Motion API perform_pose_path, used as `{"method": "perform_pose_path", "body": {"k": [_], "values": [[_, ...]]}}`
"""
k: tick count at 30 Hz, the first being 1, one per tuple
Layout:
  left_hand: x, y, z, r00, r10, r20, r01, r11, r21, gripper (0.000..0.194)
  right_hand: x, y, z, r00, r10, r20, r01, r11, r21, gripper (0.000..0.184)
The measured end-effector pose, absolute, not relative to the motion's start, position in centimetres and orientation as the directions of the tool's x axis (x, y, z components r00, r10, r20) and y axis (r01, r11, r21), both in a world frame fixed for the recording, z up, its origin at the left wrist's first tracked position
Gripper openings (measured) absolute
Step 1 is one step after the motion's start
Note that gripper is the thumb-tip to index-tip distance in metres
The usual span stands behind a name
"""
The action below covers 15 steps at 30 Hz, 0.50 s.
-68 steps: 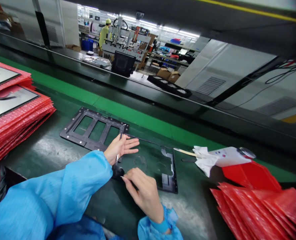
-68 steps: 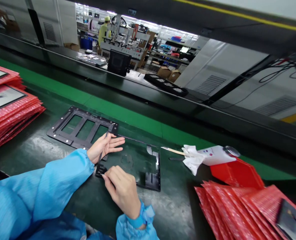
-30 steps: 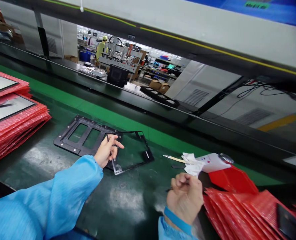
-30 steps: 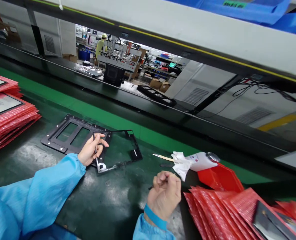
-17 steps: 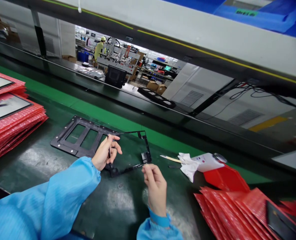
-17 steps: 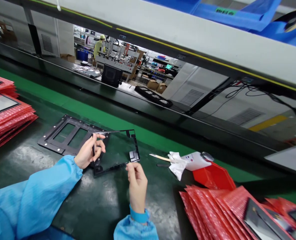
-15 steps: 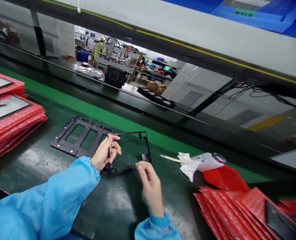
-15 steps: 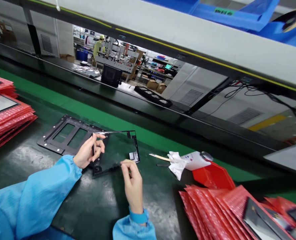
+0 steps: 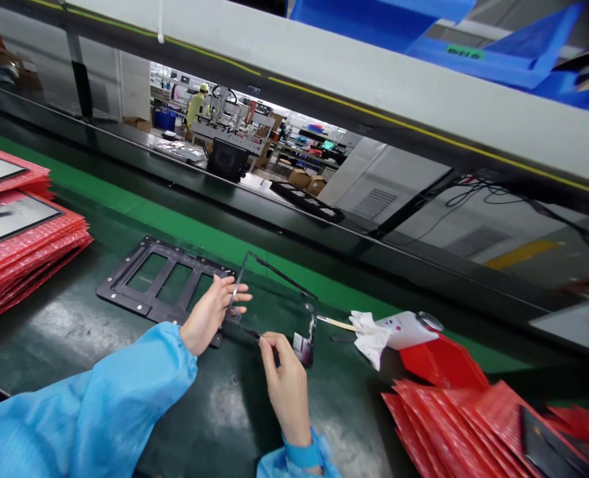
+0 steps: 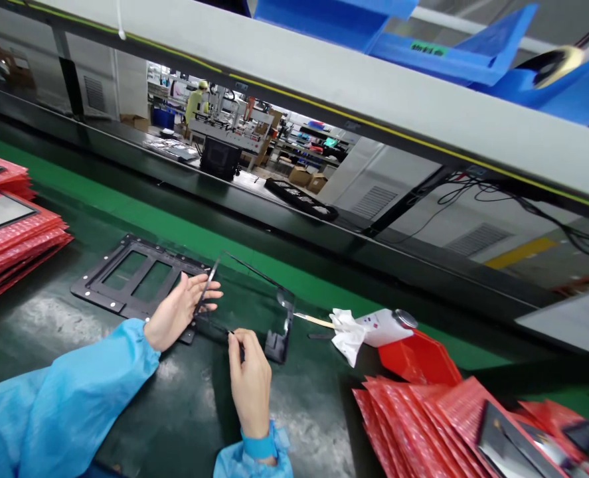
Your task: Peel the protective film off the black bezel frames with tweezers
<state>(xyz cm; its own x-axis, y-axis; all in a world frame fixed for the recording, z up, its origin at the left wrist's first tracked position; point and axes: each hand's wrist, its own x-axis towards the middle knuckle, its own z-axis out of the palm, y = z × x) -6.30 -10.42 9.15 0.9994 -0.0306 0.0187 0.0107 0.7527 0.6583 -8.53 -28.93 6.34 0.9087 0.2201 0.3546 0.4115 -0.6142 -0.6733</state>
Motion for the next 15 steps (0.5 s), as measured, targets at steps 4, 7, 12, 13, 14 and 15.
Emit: {"method": "perform_pose_path", "body": {"k": [4, 7, 12, 13, 14, 15], "values": [[-7.2, -12.6, 7.7, 0.985, 0.01, 0.171, -0.147, 0.557, 0.817, 0.05, -9.0, -28.8, 6.3, 0.938, 0.136, 0.319, 0.333, -0.61, -0.718, 0.028], [-6.9, -12.4, 7.3, 0.987, 0.036, 0.157, -0.152, 0.53, 0.835, 0.051, -9.5, -28.5, 6.7, 0.932, 0.197, 0.303, 0.361, -0.568, -0.74, 0.025], [-5.6, -10.6, 7.8, 0.998, 0.06, 0.026, -0.056, 0.558, 0.828, 0.053, -9.7, -28.4, 8.6, 0.907, 0.231, 0.352, 0.42, -0.479, -0.771, 0.022], [-5.5, -10.3, 8.0, 0.998, 0.054, 0.02, -0.046, 0.552, 0.832, 0.053, -9.5, -28.4, 9.0, 0.908, 0.239, 0.344, 0.418, -0.461, -0.783, 0.021], [-5.4, -10.2, 8.1, 0.999, 0.044, 0.015, -0.037, 0.544, 0.838, 0.052, -9.2, -28.4, 9.5, 0.909, 0.259, 0.327, 0.413, -0.446, -0.794, 0.02], [-5.4, -10.1, 8.1, 0.999, 0.033, 0.01, -0.026, 0.535, 0.844, 0.051, -8.9, -28.3, 9.8, 0.907, 0.293, 0.303, 0.408, -0.435, -0.803, 0.02]]}}
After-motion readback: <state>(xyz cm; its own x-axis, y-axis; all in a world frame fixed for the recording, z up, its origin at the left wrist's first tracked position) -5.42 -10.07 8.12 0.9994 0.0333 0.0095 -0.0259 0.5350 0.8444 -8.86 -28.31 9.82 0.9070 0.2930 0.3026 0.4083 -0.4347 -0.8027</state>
